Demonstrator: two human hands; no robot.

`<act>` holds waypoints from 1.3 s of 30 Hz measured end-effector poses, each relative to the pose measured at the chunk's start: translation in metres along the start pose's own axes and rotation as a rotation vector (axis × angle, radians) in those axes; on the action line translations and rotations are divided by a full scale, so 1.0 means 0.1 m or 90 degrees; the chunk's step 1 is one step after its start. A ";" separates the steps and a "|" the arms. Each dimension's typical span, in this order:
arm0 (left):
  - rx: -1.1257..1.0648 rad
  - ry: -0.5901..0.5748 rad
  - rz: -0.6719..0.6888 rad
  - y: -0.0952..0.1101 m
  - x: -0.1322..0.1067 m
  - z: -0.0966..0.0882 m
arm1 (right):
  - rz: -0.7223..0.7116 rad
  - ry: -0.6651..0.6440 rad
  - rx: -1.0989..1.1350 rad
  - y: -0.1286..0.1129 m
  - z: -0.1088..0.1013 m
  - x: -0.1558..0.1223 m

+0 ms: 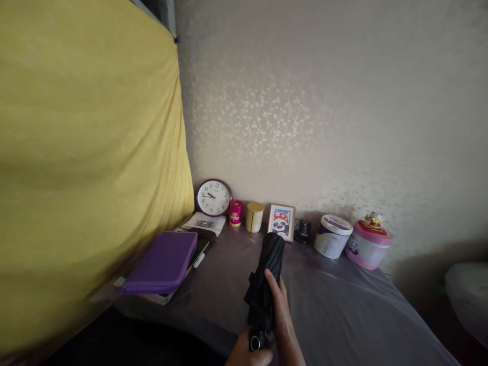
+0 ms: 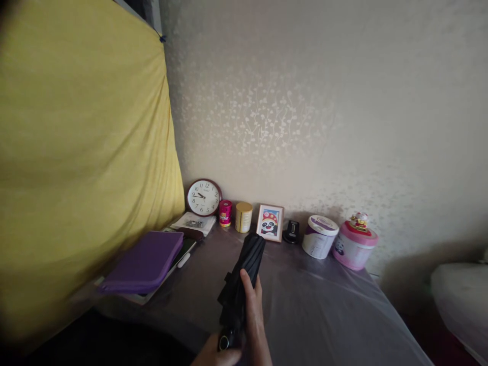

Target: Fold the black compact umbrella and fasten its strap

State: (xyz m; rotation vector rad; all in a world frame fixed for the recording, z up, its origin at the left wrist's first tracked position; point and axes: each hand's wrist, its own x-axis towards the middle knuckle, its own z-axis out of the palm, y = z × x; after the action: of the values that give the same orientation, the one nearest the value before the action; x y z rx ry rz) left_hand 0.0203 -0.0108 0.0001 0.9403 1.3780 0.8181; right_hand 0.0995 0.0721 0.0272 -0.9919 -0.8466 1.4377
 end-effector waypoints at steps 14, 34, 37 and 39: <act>-0.052 -0.144 0.110 0.11 -0.13 -0.19 | 0.049 0.009 0.008 -0.07 0.10 -0.06; -0.119 -0.205 0.145 -0.03 0.04 -0.22 | 0.007 0.026 -0.024 0.04 0.04 0.05; -0.142 -0.233 0.113 0.00 0.00 -0.21 | 0.024 0.012 -0.038 0.04 0.03 0.05; -0.099 -0.174 0.079 -0.04 0.02 -0.19 | 0.012 0.028 -0.078 0.05 0.05 0.05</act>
State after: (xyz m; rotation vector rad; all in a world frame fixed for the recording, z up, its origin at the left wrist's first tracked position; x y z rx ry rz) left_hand 0.0016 -0.0096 -0.0038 0.9836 1.0142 0.8428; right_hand 0.0934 0.0772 0.0240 -1.1221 -0.9050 1.3876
